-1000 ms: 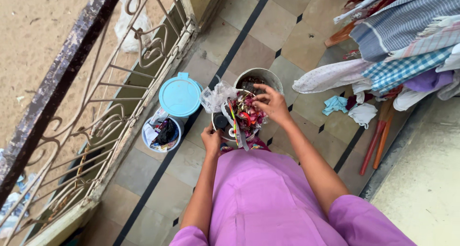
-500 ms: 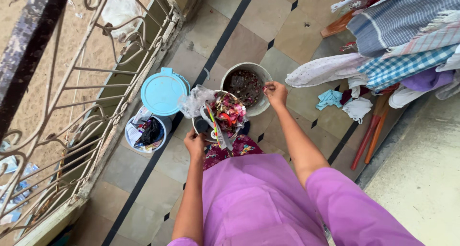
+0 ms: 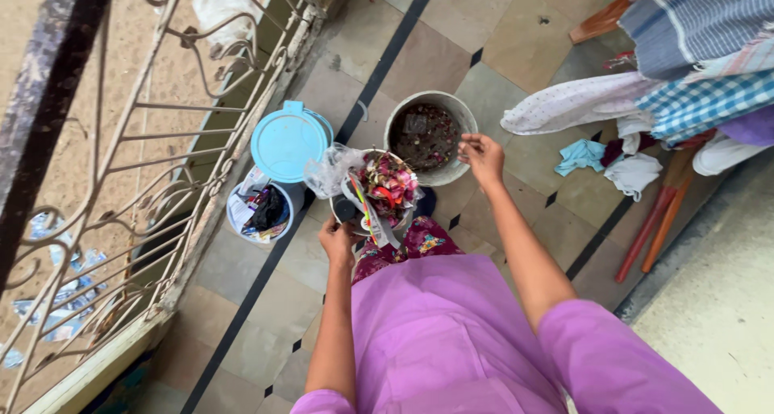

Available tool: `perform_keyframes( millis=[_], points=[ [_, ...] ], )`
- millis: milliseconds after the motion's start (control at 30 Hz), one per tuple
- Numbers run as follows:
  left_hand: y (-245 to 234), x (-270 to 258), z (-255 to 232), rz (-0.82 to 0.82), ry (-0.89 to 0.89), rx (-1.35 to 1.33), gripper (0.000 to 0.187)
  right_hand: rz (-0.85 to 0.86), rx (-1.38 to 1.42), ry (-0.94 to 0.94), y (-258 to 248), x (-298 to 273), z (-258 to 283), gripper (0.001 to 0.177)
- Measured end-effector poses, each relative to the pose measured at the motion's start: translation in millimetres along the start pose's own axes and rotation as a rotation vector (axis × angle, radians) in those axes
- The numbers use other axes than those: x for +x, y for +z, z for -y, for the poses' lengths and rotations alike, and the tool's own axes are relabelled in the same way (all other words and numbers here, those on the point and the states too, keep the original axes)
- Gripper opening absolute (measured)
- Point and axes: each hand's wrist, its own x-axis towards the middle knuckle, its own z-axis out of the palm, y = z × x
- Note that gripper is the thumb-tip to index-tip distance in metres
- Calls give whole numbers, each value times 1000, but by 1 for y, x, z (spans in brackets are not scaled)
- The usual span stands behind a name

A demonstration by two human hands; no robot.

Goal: The person sorts mixed waste from a small bucket into a larger bucket by hand. They pick up items such as plastic wrappers, foil, and small containers, inspect them briefly, and transfer them into the larger bucket. The process continues until the smaller bucket is emptied.

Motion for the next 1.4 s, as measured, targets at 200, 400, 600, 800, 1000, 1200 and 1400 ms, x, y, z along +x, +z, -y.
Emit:
perform_keyframes(
  millis=[200, 400, 600, 800, 1000, 1200, 1400],
  points=[
    [12, -8, -4, -23, 22, -24, 46, 244, -404, -284, 49, -94, 91, 24],
    [27, -17, -13, 11, 56, -44, 46, 374, -911, -797, 95, -163, 168, 41],
    [36, -26, -19, 9, 18, -76, 49, 236, -1010, -932, 110, -175, 181, 29],
    [38, -32, -22, 46, 1, -94, 44, 185, -949, -846, 113, -175, 172, 19],
    [39, -29, -21, 78, -11, -155, 47, 150, -864, -703, 116, -173, 162, 19],
    [46, -22, -21, 39, 11, -147, 53, 122, -762, -581, 109, -158, 142, 21],
    [53, -7, -18, 20, 2, -124, 50, 70, -688, -466, 98, -141, 128, 29]
  ],
)
